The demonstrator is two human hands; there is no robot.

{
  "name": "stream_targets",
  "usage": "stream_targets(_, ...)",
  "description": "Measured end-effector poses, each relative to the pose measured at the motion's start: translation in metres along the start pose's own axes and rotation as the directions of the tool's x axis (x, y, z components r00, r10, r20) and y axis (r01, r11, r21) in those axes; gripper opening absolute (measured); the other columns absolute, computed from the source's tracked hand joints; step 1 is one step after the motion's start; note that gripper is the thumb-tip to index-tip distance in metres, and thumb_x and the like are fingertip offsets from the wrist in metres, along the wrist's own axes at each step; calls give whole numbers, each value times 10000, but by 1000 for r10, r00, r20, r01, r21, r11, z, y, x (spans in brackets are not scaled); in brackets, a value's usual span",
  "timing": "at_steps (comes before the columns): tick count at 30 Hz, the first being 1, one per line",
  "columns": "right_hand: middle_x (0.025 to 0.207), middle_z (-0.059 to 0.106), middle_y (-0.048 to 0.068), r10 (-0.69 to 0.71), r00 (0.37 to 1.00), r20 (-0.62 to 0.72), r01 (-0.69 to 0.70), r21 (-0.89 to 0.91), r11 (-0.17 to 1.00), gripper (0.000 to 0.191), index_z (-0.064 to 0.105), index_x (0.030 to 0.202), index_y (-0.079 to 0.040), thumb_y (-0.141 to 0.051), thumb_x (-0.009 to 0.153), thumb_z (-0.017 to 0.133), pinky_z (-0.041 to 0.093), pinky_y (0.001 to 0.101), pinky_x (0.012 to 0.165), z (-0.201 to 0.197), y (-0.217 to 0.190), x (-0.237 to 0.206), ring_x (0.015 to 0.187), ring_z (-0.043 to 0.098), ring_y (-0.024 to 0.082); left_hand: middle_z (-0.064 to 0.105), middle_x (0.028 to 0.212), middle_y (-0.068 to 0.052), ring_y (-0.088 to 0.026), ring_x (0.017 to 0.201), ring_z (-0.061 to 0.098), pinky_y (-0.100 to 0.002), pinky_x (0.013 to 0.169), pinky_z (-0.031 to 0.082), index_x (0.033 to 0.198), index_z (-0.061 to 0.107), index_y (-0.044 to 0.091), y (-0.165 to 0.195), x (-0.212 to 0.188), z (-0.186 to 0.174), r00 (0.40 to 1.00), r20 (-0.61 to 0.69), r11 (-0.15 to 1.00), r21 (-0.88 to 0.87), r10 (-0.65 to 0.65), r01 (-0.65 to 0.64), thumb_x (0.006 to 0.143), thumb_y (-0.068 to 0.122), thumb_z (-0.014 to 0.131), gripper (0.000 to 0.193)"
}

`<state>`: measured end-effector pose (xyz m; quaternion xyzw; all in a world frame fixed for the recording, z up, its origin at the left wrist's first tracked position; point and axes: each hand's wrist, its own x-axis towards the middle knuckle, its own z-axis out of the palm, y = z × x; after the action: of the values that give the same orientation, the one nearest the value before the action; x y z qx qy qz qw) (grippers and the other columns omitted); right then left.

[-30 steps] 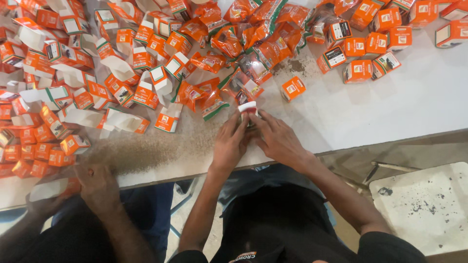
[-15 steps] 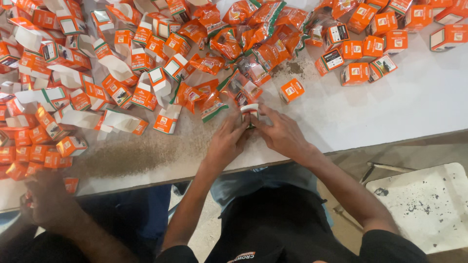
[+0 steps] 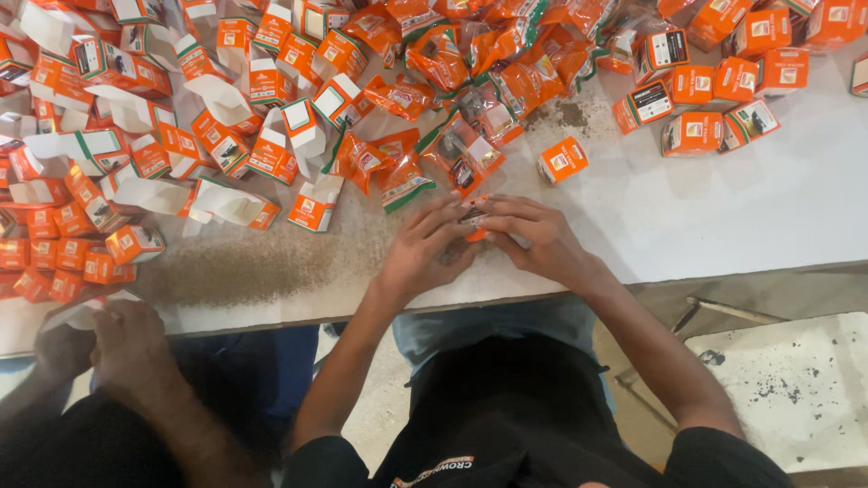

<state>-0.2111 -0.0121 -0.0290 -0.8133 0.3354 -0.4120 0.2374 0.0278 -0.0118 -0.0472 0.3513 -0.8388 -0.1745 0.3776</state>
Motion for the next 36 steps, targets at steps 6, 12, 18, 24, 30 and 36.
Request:
stream_targets(6,1235,731,89,47,997,-55,-47,-8,999,236,733,1111,-59,-23,886,796,590,376,993,7,0,2,1188,710,278,731,1239,-76,-257,1250,688,-385,1016,579,1105,728,91,10,9,0,992,15,992,-22,-127,127,868,121,849,269)
stream_targets(12,1207,739,65,85,993,-78,-85,6,996,204,750,1068,-75,-43,876,811,586,367,963,7,-5,1,1155,713,260,725,1255,-68,-262,1307,663,-389,1067,575,1093,730,92,10,8,-8,995,61,995,-57,-80,83,896,89,825,219)
stream_targets(18,1347,649,101,-17,994,111,33,-143,989,285,749,1126,-73,-124,850,798,536,434,1013,-12,-10,-2,1250,629,322,687,1283,-93,-301,1301,629,-403,1049,547,1067,739,84,10,8,-6,998,65,999,38,27,-30,862,113,832,227)
stream_targets(24,1424,620,119,48,996,79,-25,-267,963,299,684,1133,-123,-122,858,801,519,441,1039,2,-10,-3,1277,611,314,652,1347,-56,-272,1388,574,-433,1153,473,1012,726,138,15,10,-7,995,99,988,156,-6,-9,874,180,843,186)
stream_targets(30,1387,527,212,-39,945,-326,-167,-579,798,396,657,1257,-76,-6,875,730,478,509,1089,-3,-10,-3,1305,528,408,477,1493,-241,-417,1432,368,-570,1156,334,1384,596,41,-12,-15,-89,963,-163,783,561,-212,268,821,316,839,672)
stream_targets(36,1448,555,155,18,996,89,28,-493,870,412,629,1344,-80,-158,940,638,453,524,1093,62,0,51,1372,518,351,589,1420,-96,-338,1407,494,-517,1077,473,1074,689,85,-36,-27,-95,830,-181,606,604,-528,518,901,186,805,231)
